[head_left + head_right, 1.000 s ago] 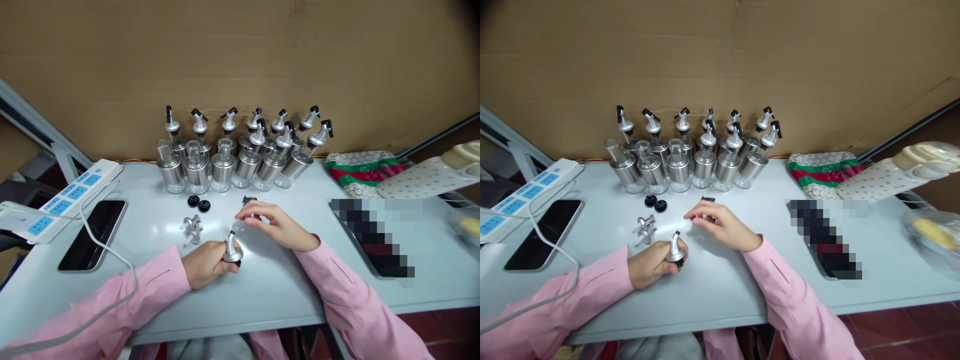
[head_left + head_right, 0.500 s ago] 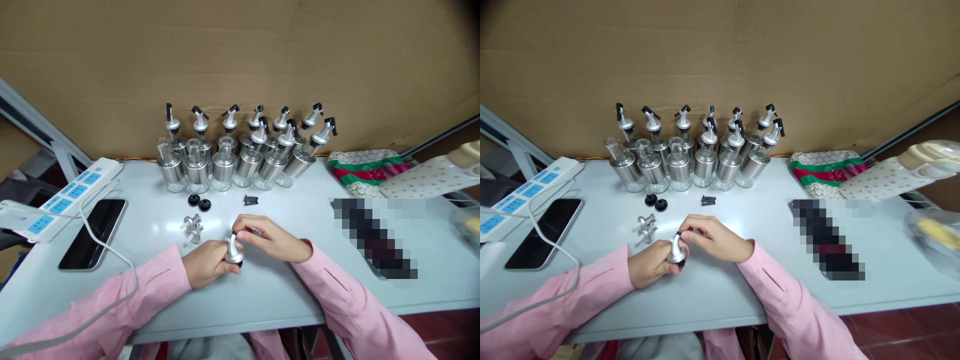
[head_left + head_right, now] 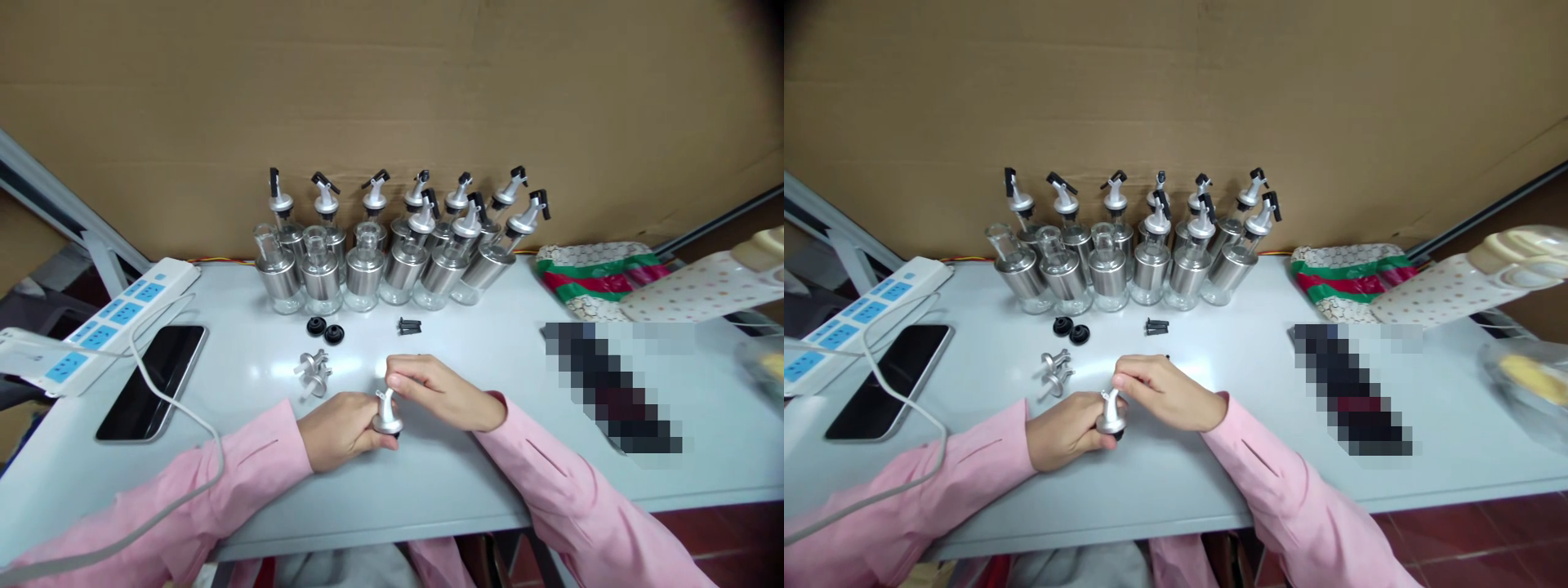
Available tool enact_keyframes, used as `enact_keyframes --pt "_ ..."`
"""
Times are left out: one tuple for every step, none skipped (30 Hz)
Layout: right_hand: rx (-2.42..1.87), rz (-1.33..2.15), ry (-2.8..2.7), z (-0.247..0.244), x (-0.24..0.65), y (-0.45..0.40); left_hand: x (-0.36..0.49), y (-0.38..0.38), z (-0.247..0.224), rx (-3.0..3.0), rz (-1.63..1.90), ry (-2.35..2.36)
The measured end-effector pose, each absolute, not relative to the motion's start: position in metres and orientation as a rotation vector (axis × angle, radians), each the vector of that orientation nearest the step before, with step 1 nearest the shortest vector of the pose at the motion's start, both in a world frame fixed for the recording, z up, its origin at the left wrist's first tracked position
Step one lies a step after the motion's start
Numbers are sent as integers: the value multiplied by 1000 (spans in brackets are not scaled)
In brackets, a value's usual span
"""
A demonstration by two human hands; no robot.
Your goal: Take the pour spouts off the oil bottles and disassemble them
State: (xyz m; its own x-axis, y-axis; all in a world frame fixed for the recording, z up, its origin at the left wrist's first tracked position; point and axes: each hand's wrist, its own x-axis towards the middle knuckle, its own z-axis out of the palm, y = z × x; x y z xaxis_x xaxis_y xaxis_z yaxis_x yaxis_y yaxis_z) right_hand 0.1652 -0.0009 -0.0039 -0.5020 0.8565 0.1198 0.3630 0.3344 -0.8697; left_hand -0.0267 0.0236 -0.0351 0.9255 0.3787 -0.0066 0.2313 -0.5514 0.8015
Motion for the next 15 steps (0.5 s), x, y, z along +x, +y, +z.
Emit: enact_keyframes --pt "-1106 1110 -1996 -3 165 -1 -27 24 -35 2178 196 439" --pt "-1147 1111 -1959 -3 166 -1 -26 24 -35 2172 191 438" --pt "-1177 1101 -1912 -2 167 -1 -26 24 -35 2160 191 431" --pt "-1196 1078 -1854 -1 169 0 -26 24 -35 2150 194 423" --pt "-1206 1051 -1788 0 172 1 -26 24 -35 2144 199 418" --pt "-1216 1029 -1716 0 175 3 -27 24 -35 2143 204 418" --pt "-1225 1019 -1646 1 179 5 -27 24 -36 2145 206 421" --pt "-1240 1024 -1582 2 184 6 -27 23 -36 2147 208 424" --pt "-1263 1036 -1531 2 188 8 -27 23 -36 2148 208 428" --pt "-1292 1049 -1497 2 192 9 -27 23 -36 2147 206 431" --pt "-1324 1051 -1485 2 197 11 -27 23 -35 2143 203 433" --pt "-1360 1031 -1491 1 202 12 -27 23 -35 2140 200 435" --pt "-1401 998 -1511 0 206 13 -27 23 -34 2138 199 437" --pt "-1449 961 -1541 -2 211 14 -27 23 -34 2137 197 438" --pt "-1501 926 -1578 -4 215 16 -27 24 -33 2139 197 437"
